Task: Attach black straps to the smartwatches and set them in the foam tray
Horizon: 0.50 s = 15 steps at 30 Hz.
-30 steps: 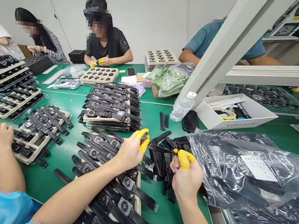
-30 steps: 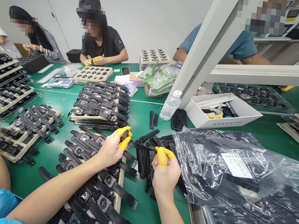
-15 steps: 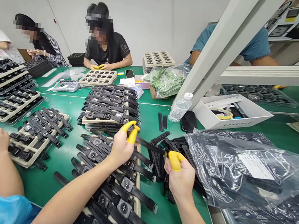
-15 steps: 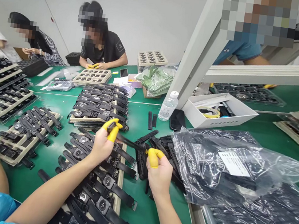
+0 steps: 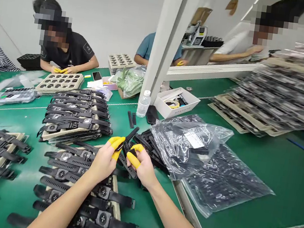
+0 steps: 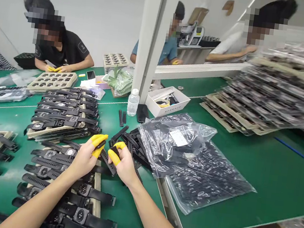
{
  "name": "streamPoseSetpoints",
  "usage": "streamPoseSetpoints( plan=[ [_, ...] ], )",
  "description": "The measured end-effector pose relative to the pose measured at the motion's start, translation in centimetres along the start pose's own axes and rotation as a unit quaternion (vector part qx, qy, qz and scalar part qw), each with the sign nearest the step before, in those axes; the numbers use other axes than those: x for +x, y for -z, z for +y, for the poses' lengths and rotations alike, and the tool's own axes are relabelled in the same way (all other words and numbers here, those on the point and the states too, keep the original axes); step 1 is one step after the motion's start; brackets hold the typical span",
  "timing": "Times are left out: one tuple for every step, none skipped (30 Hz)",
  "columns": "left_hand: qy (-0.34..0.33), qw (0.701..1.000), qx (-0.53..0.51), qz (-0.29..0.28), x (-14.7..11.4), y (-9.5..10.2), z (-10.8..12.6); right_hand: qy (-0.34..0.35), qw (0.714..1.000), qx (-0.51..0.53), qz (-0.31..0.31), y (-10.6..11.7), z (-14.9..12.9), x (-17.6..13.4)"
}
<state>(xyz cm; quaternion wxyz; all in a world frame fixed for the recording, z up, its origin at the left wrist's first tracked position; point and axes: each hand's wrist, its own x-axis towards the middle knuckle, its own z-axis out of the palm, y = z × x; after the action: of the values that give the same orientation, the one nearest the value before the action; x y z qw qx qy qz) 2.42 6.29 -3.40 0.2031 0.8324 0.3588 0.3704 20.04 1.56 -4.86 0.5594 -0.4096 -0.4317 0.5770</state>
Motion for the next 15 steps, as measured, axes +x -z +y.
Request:
streamPoseSetpoints(
  plan=[
    [-0.001,1.0,0.005,-0.007,0.04,0.03,-0.15,-0.013,1.0,0.005,-0.023,0.16,-0.15,0.02],
    [-0.003,1.0,0.008,-0.013,0.07,0.06,-0.19,-0.027,0.998,0.011,-0.049,0.25,-0.24,0.01],
    [-0.005,1.0,0.011,-0.019,0.1,0.08,-0.14,-0.04,0.996,0.02,-0.076,0.26,-0.28,-0.04],
    [-0.009,1.0,0.012,-0.028,0.13,0.11,-0.02,-0.051,0.993,0.031,-0.098,0.2,-0.26,-0.1],
    [-0.015,0.999,0.011,-0.039,0.15,0.15,0.13,-0.059,0.991,0.041,-0.115,0.09,-0.21,-0.16],
    [-0.022,0.998,0.008,-0.055,0.18,0.2,0.29,-0.066,0.988,0.051,-0.128,-0.04,-0.13,-0.21],
    [-0.028,0.997,0.006,-0.072,0.2,0.27,0.42,-0.073,0.986,0.06,-0.137,-0.16,-0.06,-0.24],
    [-0.031,0.996,0.004,-0.087,0.22,0.34,0.52,-0.079,0.985,0.068,-0.139,-0.25,0.0,-0.25],
    [-0.032,0.995,0.005,-0.097,0.24,0.4,0.56,-0.083,0.984,0.076,-0.135,-0.29,0.04,-0.22],
    [-0.032,0.994,0.007,-0.101,0.25,0.44,0.54,-0.085,0.985,0.082,-0.129,-0.28,0.05,-0.17],
    [-0.031,0.994,0.011,-0.1,0.26,0.47,0.47,-0.084,0.985,0.088,-0.123,-0.22,0.04,-0.1],
    [-0.031,0.995,0.016,-0.096,0.26,0.47,0.36,-0.081,0.985,0.092,-0.122,-0.14,0.02,-0.02],
    [-0.034,0.995,0.02,-0.093,0.27,0.45,0.23,-0.078,0.984,0.093,-0.127,-0.05,-0.01,0.07],
    [-0.038,0.995,0.023,-0.089,0.27,0.43,0.11,-0.076,0.984,0.092,-0.136,0.03,-0.04,0.15],
    [-0.042,0.995,0.026,-0.087,0.27,0.4,0.02,-0.076,0.982,0.092,-0.144,0.08,-0.07,0.22]
  ],
)
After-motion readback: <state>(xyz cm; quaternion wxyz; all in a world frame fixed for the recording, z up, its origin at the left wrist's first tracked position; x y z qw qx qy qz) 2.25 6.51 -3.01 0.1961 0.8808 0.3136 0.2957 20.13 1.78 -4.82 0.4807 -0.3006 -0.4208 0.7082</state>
